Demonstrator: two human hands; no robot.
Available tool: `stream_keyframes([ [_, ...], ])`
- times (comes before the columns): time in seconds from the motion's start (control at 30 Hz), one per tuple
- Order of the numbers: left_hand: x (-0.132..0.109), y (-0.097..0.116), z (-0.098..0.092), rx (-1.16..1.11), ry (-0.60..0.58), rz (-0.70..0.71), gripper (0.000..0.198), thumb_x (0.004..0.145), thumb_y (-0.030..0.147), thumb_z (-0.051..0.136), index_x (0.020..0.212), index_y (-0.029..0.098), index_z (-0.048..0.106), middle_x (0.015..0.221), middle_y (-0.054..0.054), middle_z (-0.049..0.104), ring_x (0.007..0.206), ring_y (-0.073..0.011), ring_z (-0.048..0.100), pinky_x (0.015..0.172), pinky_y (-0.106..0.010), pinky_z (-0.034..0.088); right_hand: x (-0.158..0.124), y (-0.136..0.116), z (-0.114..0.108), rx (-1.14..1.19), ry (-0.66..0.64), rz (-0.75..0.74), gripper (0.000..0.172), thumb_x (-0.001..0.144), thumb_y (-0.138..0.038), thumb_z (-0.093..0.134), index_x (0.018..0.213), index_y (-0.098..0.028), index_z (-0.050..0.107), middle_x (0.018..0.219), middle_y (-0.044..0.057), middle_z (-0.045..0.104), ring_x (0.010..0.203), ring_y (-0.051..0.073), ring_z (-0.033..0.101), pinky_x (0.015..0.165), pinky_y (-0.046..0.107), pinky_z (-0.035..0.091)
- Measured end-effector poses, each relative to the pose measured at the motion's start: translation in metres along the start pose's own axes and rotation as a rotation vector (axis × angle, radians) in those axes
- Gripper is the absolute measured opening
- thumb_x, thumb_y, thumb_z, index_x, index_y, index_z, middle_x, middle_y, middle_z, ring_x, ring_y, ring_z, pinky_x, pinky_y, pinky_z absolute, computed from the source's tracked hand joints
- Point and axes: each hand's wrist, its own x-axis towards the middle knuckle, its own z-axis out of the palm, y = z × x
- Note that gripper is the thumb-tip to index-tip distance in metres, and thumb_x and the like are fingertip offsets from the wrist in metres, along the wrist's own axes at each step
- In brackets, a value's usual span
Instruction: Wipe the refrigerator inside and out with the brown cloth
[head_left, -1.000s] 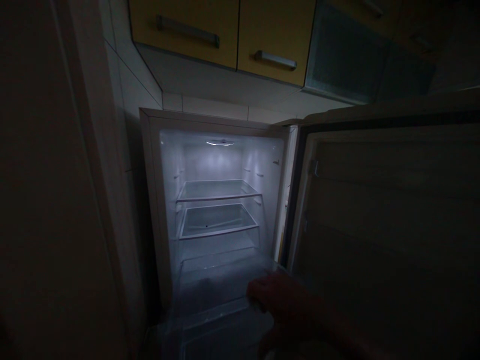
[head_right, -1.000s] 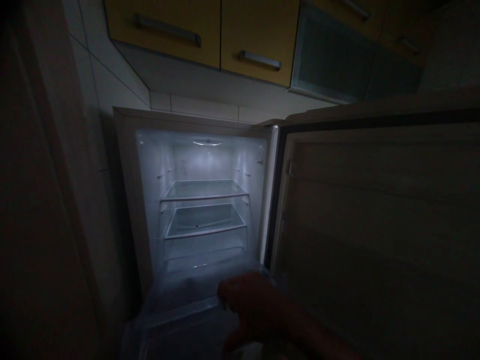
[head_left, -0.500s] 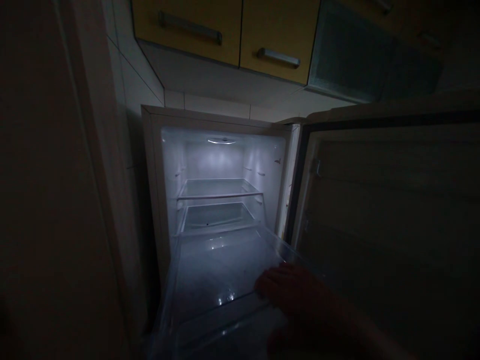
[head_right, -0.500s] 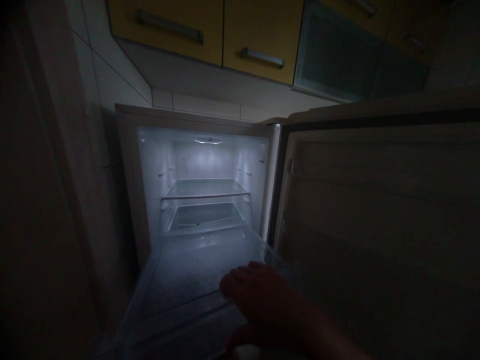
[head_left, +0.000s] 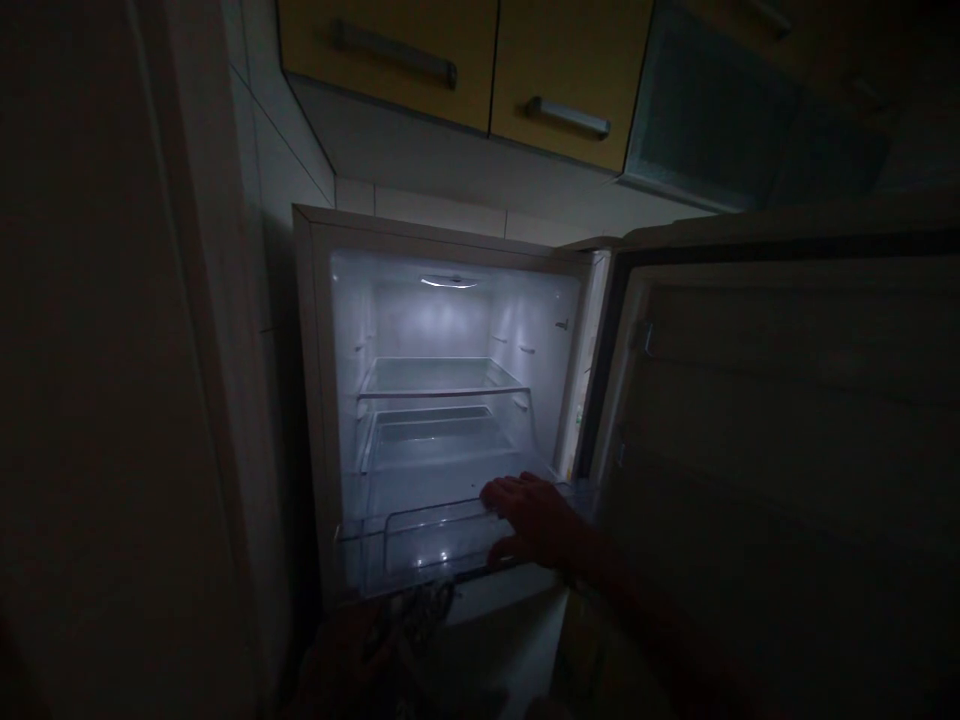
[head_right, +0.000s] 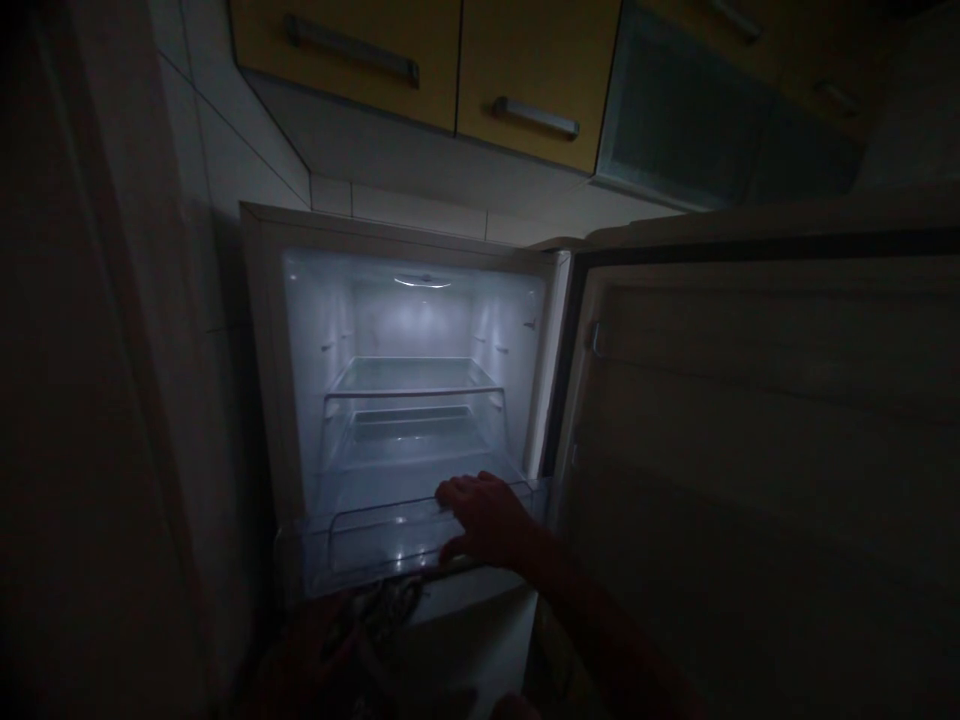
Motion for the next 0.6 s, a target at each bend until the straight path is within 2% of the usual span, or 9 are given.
stream_keyframes([
  [0.1, 0.006, -0.011, 0.007, -0.050, -0.040, 0.036, 0.046, 0.091, 0.062, 0.067, 0.128, 0.036, 0.076, 0.134, -0.004, 0.079, 0.121, -0.0318, 0.076, 0.105, -0.044, 0.065, 0.021, 0.006, 0.014, 0.005, 0.013, 0.028, 0.072, 0.071, -0.064, 0.095, 0.119, -0.021, 0.063, 0.121, 0.007, 0.075, 0.111, 0.029, 0.071, 0.097, 0.038, 0.045],
  [0.33, 0.001, -0.010, 0.004, -0.026, -0.033, 0.050, 0.049, 0.093, 0.062, 0.063, 0.132, 0.035, 0.075, 0.134, -0.005, 0.079, 0.120, -0.0307, 0.078, 0.103, -0.043, 0.066, 0.075, 0.023, 0.042, -0.024, 0.057, 0.022, 0.068, 0.073, -0.060, 0.096, 0.119, -0.023, 0.063, 0.120, 0.007, 0.075, 0.115, 0.030, 0.070, 0.103, 0.040, 0.043],
  [0.43, 0.001, -0.011, 0.006, -0.035, -0.029, 0.054, 0.048, 0.093, 0.060, 0.063, 0.133, 0.037, 0.074, 0.135, -0.004, 0.079, 0.119, -0.0302, 0.078, 0.104, -0.042, 0.066, 0.097, 0.028, 0.054, -0.070, 0.090, 0.042, 0.070, 0.070, -0.058, 0.098, 0.120, -0.022, 0.063, 0.122, 0.008, 0.075, 0.117, 0.030, 0.068, 0.111, 0.042, 0.039],
  [0.6, 0.003, -0.008, 0.003, -0.072, -0.014, 0.019, 0.042, 0.091, 0.056, 0.065, 0.128, 0.039, 0.074, 0.134, -0.002, 0.079, 0.121, -0.0306, 0.077, 0.107, -0.044, 0.065, 0.119, 0.030, 0.073, -0.103, 0.173, 0.106, 0.068, 0.075, -0.053, 0.097, 0.126, -0.022, 0.065, 0.126, 0.010, 0.073, 0.128, 0.032, 0.061, 0.121, 0.046, 0.031],
])
